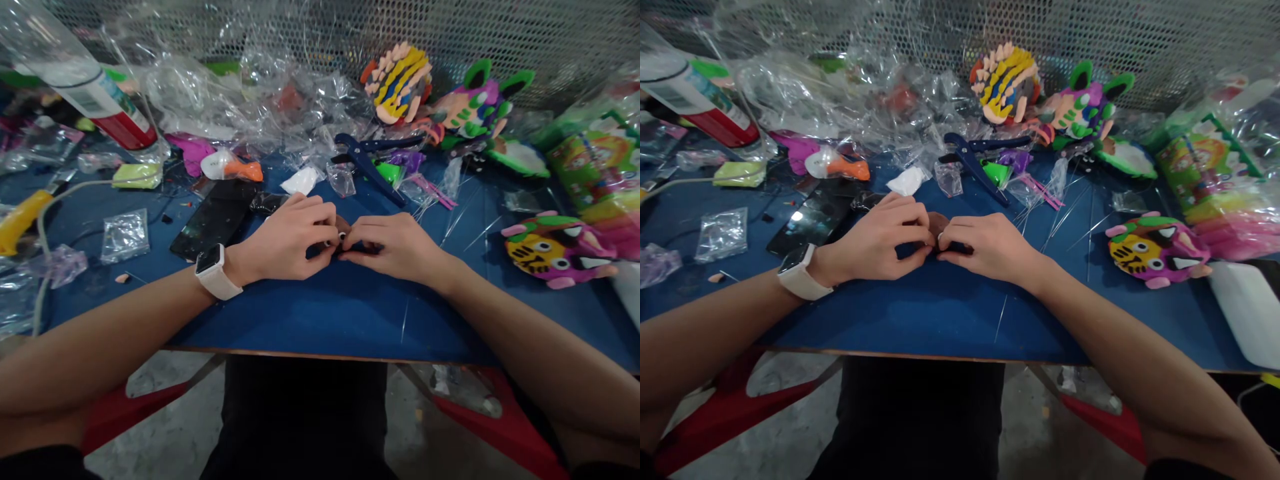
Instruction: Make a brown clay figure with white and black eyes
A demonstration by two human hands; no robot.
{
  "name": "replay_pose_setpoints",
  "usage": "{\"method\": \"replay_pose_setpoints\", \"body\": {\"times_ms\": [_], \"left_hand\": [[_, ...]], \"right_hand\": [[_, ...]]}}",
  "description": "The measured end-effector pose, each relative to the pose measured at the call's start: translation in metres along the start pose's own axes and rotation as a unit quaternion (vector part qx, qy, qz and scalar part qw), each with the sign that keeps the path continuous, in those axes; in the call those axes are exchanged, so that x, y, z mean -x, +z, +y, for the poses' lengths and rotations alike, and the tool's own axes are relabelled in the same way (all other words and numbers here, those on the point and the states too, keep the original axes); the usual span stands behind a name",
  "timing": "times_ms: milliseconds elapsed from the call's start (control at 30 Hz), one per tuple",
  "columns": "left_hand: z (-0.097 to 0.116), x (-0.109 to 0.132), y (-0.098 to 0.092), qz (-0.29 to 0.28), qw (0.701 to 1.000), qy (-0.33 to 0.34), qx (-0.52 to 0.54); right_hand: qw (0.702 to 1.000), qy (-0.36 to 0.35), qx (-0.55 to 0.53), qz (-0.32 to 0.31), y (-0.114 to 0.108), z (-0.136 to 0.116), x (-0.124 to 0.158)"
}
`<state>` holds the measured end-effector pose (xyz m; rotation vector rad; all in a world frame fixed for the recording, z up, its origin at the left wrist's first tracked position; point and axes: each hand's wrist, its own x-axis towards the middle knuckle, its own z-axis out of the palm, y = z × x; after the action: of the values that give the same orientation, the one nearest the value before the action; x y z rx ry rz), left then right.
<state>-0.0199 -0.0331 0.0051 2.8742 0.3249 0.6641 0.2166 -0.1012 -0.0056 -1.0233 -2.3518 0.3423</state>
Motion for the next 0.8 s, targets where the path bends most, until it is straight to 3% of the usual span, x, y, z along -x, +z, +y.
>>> {"method": "replay_pose_setpoints", "body": {"times_ms": [200,500,800], "left_hand": [[0.000,0.000,0.003,-0.006,1.000,-0.004,0.008],[-0.006,0.000,0.002,-0.035,0.998,0.053,-0.007],[-0.006,0.001,0.005,-0.052,0.997,0.050,-0.021]], "right_hand": [[1.000,0.013,0.013,0.023,0.005,-0.003,-0.001],[0.994,-0.055,0.093,-0.027,-0.023,0.003,0.003],[0.998,-0.036,-0.008,-0.057,-0.010,0.014,0.002]]}}
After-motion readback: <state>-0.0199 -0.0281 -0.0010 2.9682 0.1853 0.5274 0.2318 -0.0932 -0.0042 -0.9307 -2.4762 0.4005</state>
